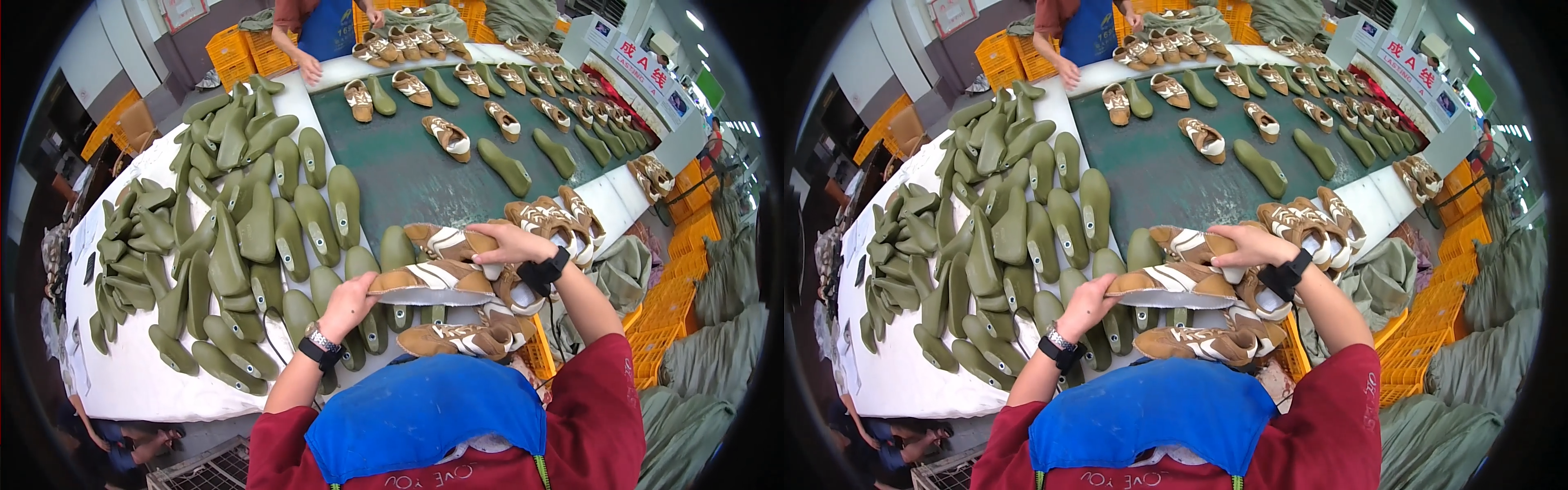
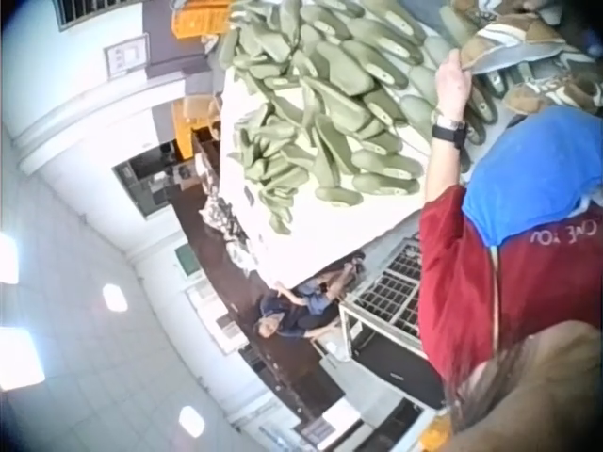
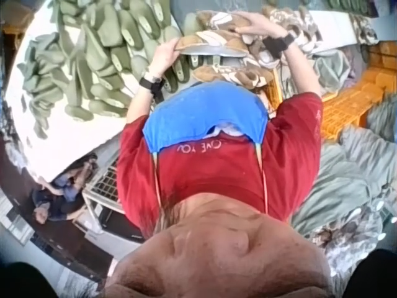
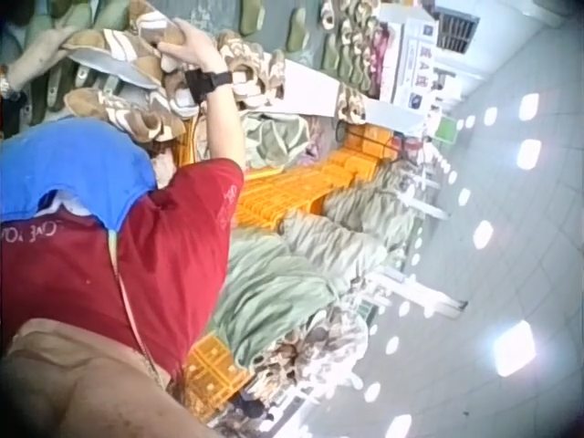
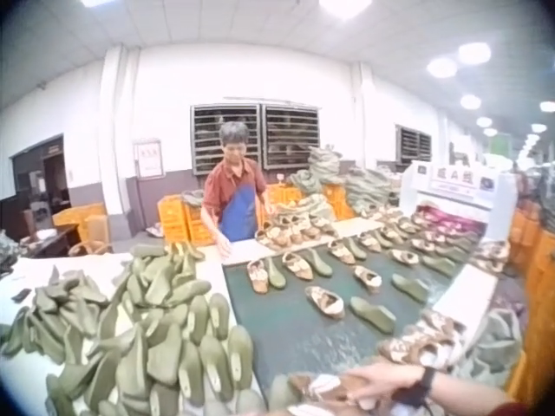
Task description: Organizing shoes and shoe lasts on a conveyor belt and workbench in a factory setting.
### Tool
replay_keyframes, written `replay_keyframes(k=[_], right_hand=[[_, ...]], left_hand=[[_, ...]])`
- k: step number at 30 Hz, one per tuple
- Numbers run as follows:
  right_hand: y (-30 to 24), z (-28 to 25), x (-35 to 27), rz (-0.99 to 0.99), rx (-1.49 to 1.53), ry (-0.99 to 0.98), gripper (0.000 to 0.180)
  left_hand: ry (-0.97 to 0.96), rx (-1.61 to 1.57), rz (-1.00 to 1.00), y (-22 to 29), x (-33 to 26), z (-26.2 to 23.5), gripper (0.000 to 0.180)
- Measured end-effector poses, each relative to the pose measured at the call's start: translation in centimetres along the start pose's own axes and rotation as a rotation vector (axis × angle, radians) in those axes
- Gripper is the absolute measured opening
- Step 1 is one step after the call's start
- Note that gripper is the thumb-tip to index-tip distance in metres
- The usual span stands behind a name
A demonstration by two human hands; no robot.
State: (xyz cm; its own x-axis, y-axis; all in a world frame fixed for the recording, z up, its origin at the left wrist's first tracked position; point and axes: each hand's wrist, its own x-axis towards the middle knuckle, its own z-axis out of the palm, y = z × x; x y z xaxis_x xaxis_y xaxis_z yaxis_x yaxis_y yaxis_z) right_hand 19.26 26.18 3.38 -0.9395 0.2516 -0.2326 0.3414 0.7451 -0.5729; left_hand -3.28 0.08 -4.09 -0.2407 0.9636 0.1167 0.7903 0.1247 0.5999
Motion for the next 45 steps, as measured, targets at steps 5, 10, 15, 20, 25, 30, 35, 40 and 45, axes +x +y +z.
replay_keyframes(k=[5,10,15,20,25,30,35,40,45], right_hand=[[1.8,-0.2,0.0,0.114,0.161,0.054,0.056],[4.2,-4.0,2.8,0.436,0.884,0.208,0.037],[5.5,-5.8,9.3,0.556,1.292,0.311,0.043],[6.6,-4.3,18.1,0.493,1.310,0.284,0.049],[10.9,4.7,24.3,0.748,1.231,0.286,0.078],[10.2,7.7,26.2,0.803,0.953,0.336,0.075],[9.6,7.2,26.2,0.554,-0.060,0.555,0.066],[11.8,7.7,27.3,0.364,-0.418,0.155,0.039],[11.5,6.3,28.2,0.207,0.149,0.575,0.020]], left_hand=[[-0.079,-0.133,-0.005,-0.1,-0.6,-1.1,0.019],[0.032,-0.300,0.018,0.7,-2.3,-4.4,0.027],[0.082,-0.182,-0.022,-0.1,-4.4,-3.4,0.039],[0.065,-0.229,-0.066,0.7,-5.2,-2.9,0.038],[0.099,-0.197,-0.106,0.7,-5.1,-2.2,0.037],[0.063,-0.212,-0.163,1.1,-4.8,-2.3,0.039],[0.048,-0.158,-0.218,0.9,-4.6,-2.2,0.039],[-0.023,-0.144,-0.201,1.1,-4.1,-2.2,0.043],[-0.113,-0.194,-0.206,1.9,-3.6,-3.6,0.059]])
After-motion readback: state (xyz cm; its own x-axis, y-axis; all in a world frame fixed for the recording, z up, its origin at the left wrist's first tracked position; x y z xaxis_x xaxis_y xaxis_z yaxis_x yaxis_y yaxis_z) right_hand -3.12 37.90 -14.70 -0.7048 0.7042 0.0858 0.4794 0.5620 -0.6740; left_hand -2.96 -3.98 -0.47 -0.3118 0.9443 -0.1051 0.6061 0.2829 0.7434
